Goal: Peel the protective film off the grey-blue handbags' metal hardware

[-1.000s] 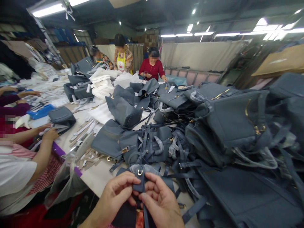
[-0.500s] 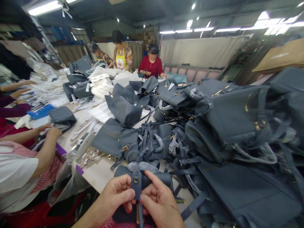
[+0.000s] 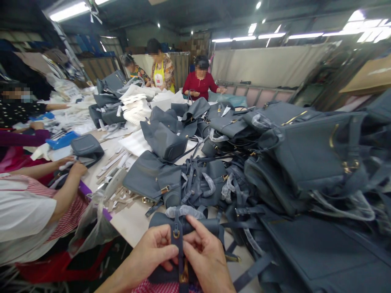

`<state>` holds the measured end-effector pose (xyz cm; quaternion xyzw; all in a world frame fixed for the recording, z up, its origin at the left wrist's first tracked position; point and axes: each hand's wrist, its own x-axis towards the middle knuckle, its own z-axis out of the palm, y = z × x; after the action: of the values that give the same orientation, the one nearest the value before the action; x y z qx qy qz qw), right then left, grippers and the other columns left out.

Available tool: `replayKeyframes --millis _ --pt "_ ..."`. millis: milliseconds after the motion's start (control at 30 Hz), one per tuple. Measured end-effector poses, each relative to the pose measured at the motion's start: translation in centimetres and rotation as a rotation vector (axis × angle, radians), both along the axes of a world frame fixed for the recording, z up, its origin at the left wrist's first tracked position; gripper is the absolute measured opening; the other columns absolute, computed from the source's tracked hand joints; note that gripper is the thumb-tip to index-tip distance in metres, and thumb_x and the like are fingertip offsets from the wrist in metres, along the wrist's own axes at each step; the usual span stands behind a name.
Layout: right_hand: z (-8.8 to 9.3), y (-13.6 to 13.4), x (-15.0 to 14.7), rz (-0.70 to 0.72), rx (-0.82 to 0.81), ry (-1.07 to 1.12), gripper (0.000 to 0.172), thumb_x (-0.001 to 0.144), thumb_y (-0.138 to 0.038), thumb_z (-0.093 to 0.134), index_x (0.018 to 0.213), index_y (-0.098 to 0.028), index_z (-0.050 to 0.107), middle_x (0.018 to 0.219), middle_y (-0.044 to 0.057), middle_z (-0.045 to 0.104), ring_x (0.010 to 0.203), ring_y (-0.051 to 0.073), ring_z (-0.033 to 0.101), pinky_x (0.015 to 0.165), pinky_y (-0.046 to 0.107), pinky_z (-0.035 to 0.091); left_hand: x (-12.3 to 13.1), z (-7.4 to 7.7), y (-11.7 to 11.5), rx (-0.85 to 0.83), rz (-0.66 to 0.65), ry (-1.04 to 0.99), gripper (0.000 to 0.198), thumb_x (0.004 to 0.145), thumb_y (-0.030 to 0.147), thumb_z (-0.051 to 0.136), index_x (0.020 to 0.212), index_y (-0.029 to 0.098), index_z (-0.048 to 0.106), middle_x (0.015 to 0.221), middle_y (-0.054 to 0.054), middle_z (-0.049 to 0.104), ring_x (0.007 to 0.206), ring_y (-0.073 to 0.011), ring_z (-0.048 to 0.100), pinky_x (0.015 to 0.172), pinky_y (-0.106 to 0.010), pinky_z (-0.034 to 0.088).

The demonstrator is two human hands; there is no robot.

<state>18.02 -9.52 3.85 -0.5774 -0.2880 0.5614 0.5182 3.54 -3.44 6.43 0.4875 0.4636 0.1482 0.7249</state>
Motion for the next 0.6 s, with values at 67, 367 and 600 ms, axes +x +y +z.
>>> replayKeyframes --millis 67,367,600 --pt "-0.1 0.1 -0.1 -0.035 0.015 0.004 0.064 0.072 -0.033 0.075 0.130 -0.012 0.056 0.065 -0.001 0.070 0.058 0.016 0.062 0.059 0.028 0.048 0.1 -0.2 0.0 -0.008 0.009 -0.010 0.017 0.059 0.025 0.061 0.071 0.016 0.054 0.060 0.002 0.060 0.056 -0.0126 0.060 0.048 -0.019 0.044" --pt "0.1 -0.3 0.5 0.038 0.004 0.145 0.054 0.071 -0.029 0.076 0.118 -0.017 0.051 0.059 -0.008 0.057 0.053 0.010 0.054 0.052 0.022 0.040 0.5 -0.6 0.0 -0.012 -0.011 -0.151 0.021 0.059 0.019 0.058 0.080 0.015 0.054 0.069 0.002 0.056 0.059 -0.0097 0.050 0.054 -0.021 0.040" --pt "0.9 -0.5 1.0 0.068 -0.032 0.315 0.053 0.070 -0.032 0.080 0.114 -0.019 0.054 0.064 -0.005 0.060 0.060 0.011 0.055 0.061 0.023 0.044 0.5 -1.3 -0.8 0.390 0.012 -0.010 0.009 0.071 0.014 0.053 0.079 0.017 0.057 0.071 0.003 0.054 0.069 -0.0136 0.050 0.063 -0.022 0.040"
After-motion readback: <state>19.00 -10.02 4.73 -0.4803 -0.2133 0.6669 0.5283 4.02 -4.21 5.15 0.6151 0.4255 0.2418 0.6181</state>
